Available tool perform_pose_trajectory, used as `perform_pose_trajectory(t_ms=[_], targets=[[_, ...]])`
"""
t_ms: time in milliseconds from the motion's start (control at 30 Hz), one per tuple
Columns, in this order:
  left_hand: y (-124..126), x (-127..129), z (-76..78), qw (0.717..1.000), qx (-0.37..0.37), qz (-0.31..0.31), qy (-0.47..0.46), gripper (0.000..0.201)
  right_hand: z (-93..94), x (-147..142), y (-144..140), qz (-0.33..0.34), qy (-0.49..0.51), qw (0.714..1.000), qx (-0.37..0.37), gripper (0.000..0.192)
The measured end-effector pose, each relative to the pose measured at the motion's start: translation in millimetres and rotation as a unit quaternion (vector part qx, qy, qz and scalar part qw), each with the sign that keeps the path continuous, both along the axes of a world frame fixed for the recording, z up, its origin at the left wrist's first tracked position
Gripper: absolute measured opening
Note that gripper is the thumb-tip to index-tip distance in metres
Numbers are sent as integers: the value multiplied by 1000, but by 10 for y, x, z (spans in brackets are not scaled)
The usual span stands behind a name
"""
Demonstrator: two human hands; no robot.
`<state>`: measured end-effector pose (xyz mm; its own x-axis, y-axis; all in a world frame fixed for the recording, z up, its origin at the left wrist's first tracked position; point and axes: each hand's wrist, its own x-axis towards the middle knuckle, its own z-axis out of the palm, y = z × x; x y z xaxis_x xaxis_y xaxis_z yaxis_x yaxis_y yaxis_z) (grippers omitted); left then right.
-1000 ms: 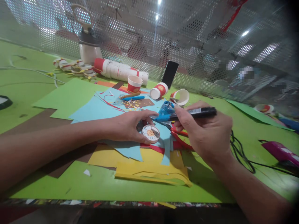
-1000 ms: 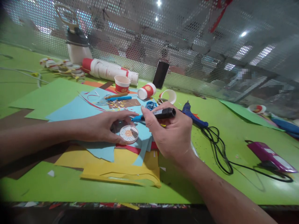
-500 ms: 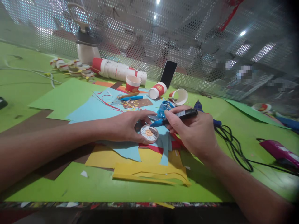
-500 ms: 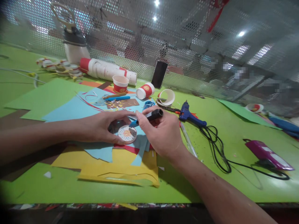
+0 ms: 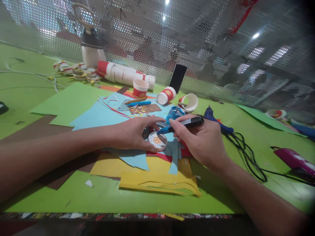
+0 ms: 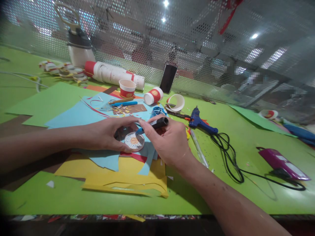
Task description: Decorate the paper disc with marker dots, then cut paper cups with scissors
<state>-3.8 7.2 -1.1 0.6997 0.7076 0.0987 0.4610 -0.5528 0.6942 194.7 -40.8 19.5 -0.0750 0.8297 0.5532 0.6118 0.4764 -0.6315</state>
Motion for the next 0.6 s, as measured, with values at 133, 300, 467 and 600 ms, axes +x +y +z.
perform_pose_trajectory(t_ms=[133, 300, 467, 600], targets=[[10, 4, -7, 1000, 7, -9, -7, 75, -13, -10, 0, -4, -9, 1000, 5, 21], [13, 18, -8, 1000, 5, -3, 1, 79, -13, -15, 4, -10, 2, 1000, -9, 23], [7, 12, -16, 1000, -3, 8, 0, 82, -16, -22, 2, -20, 10, 1000, -15, 24], [4, 8, -14, 1000, 0, 10, 4, 82, -31, -36, -8, -29, 16, 999, -15, 25]])
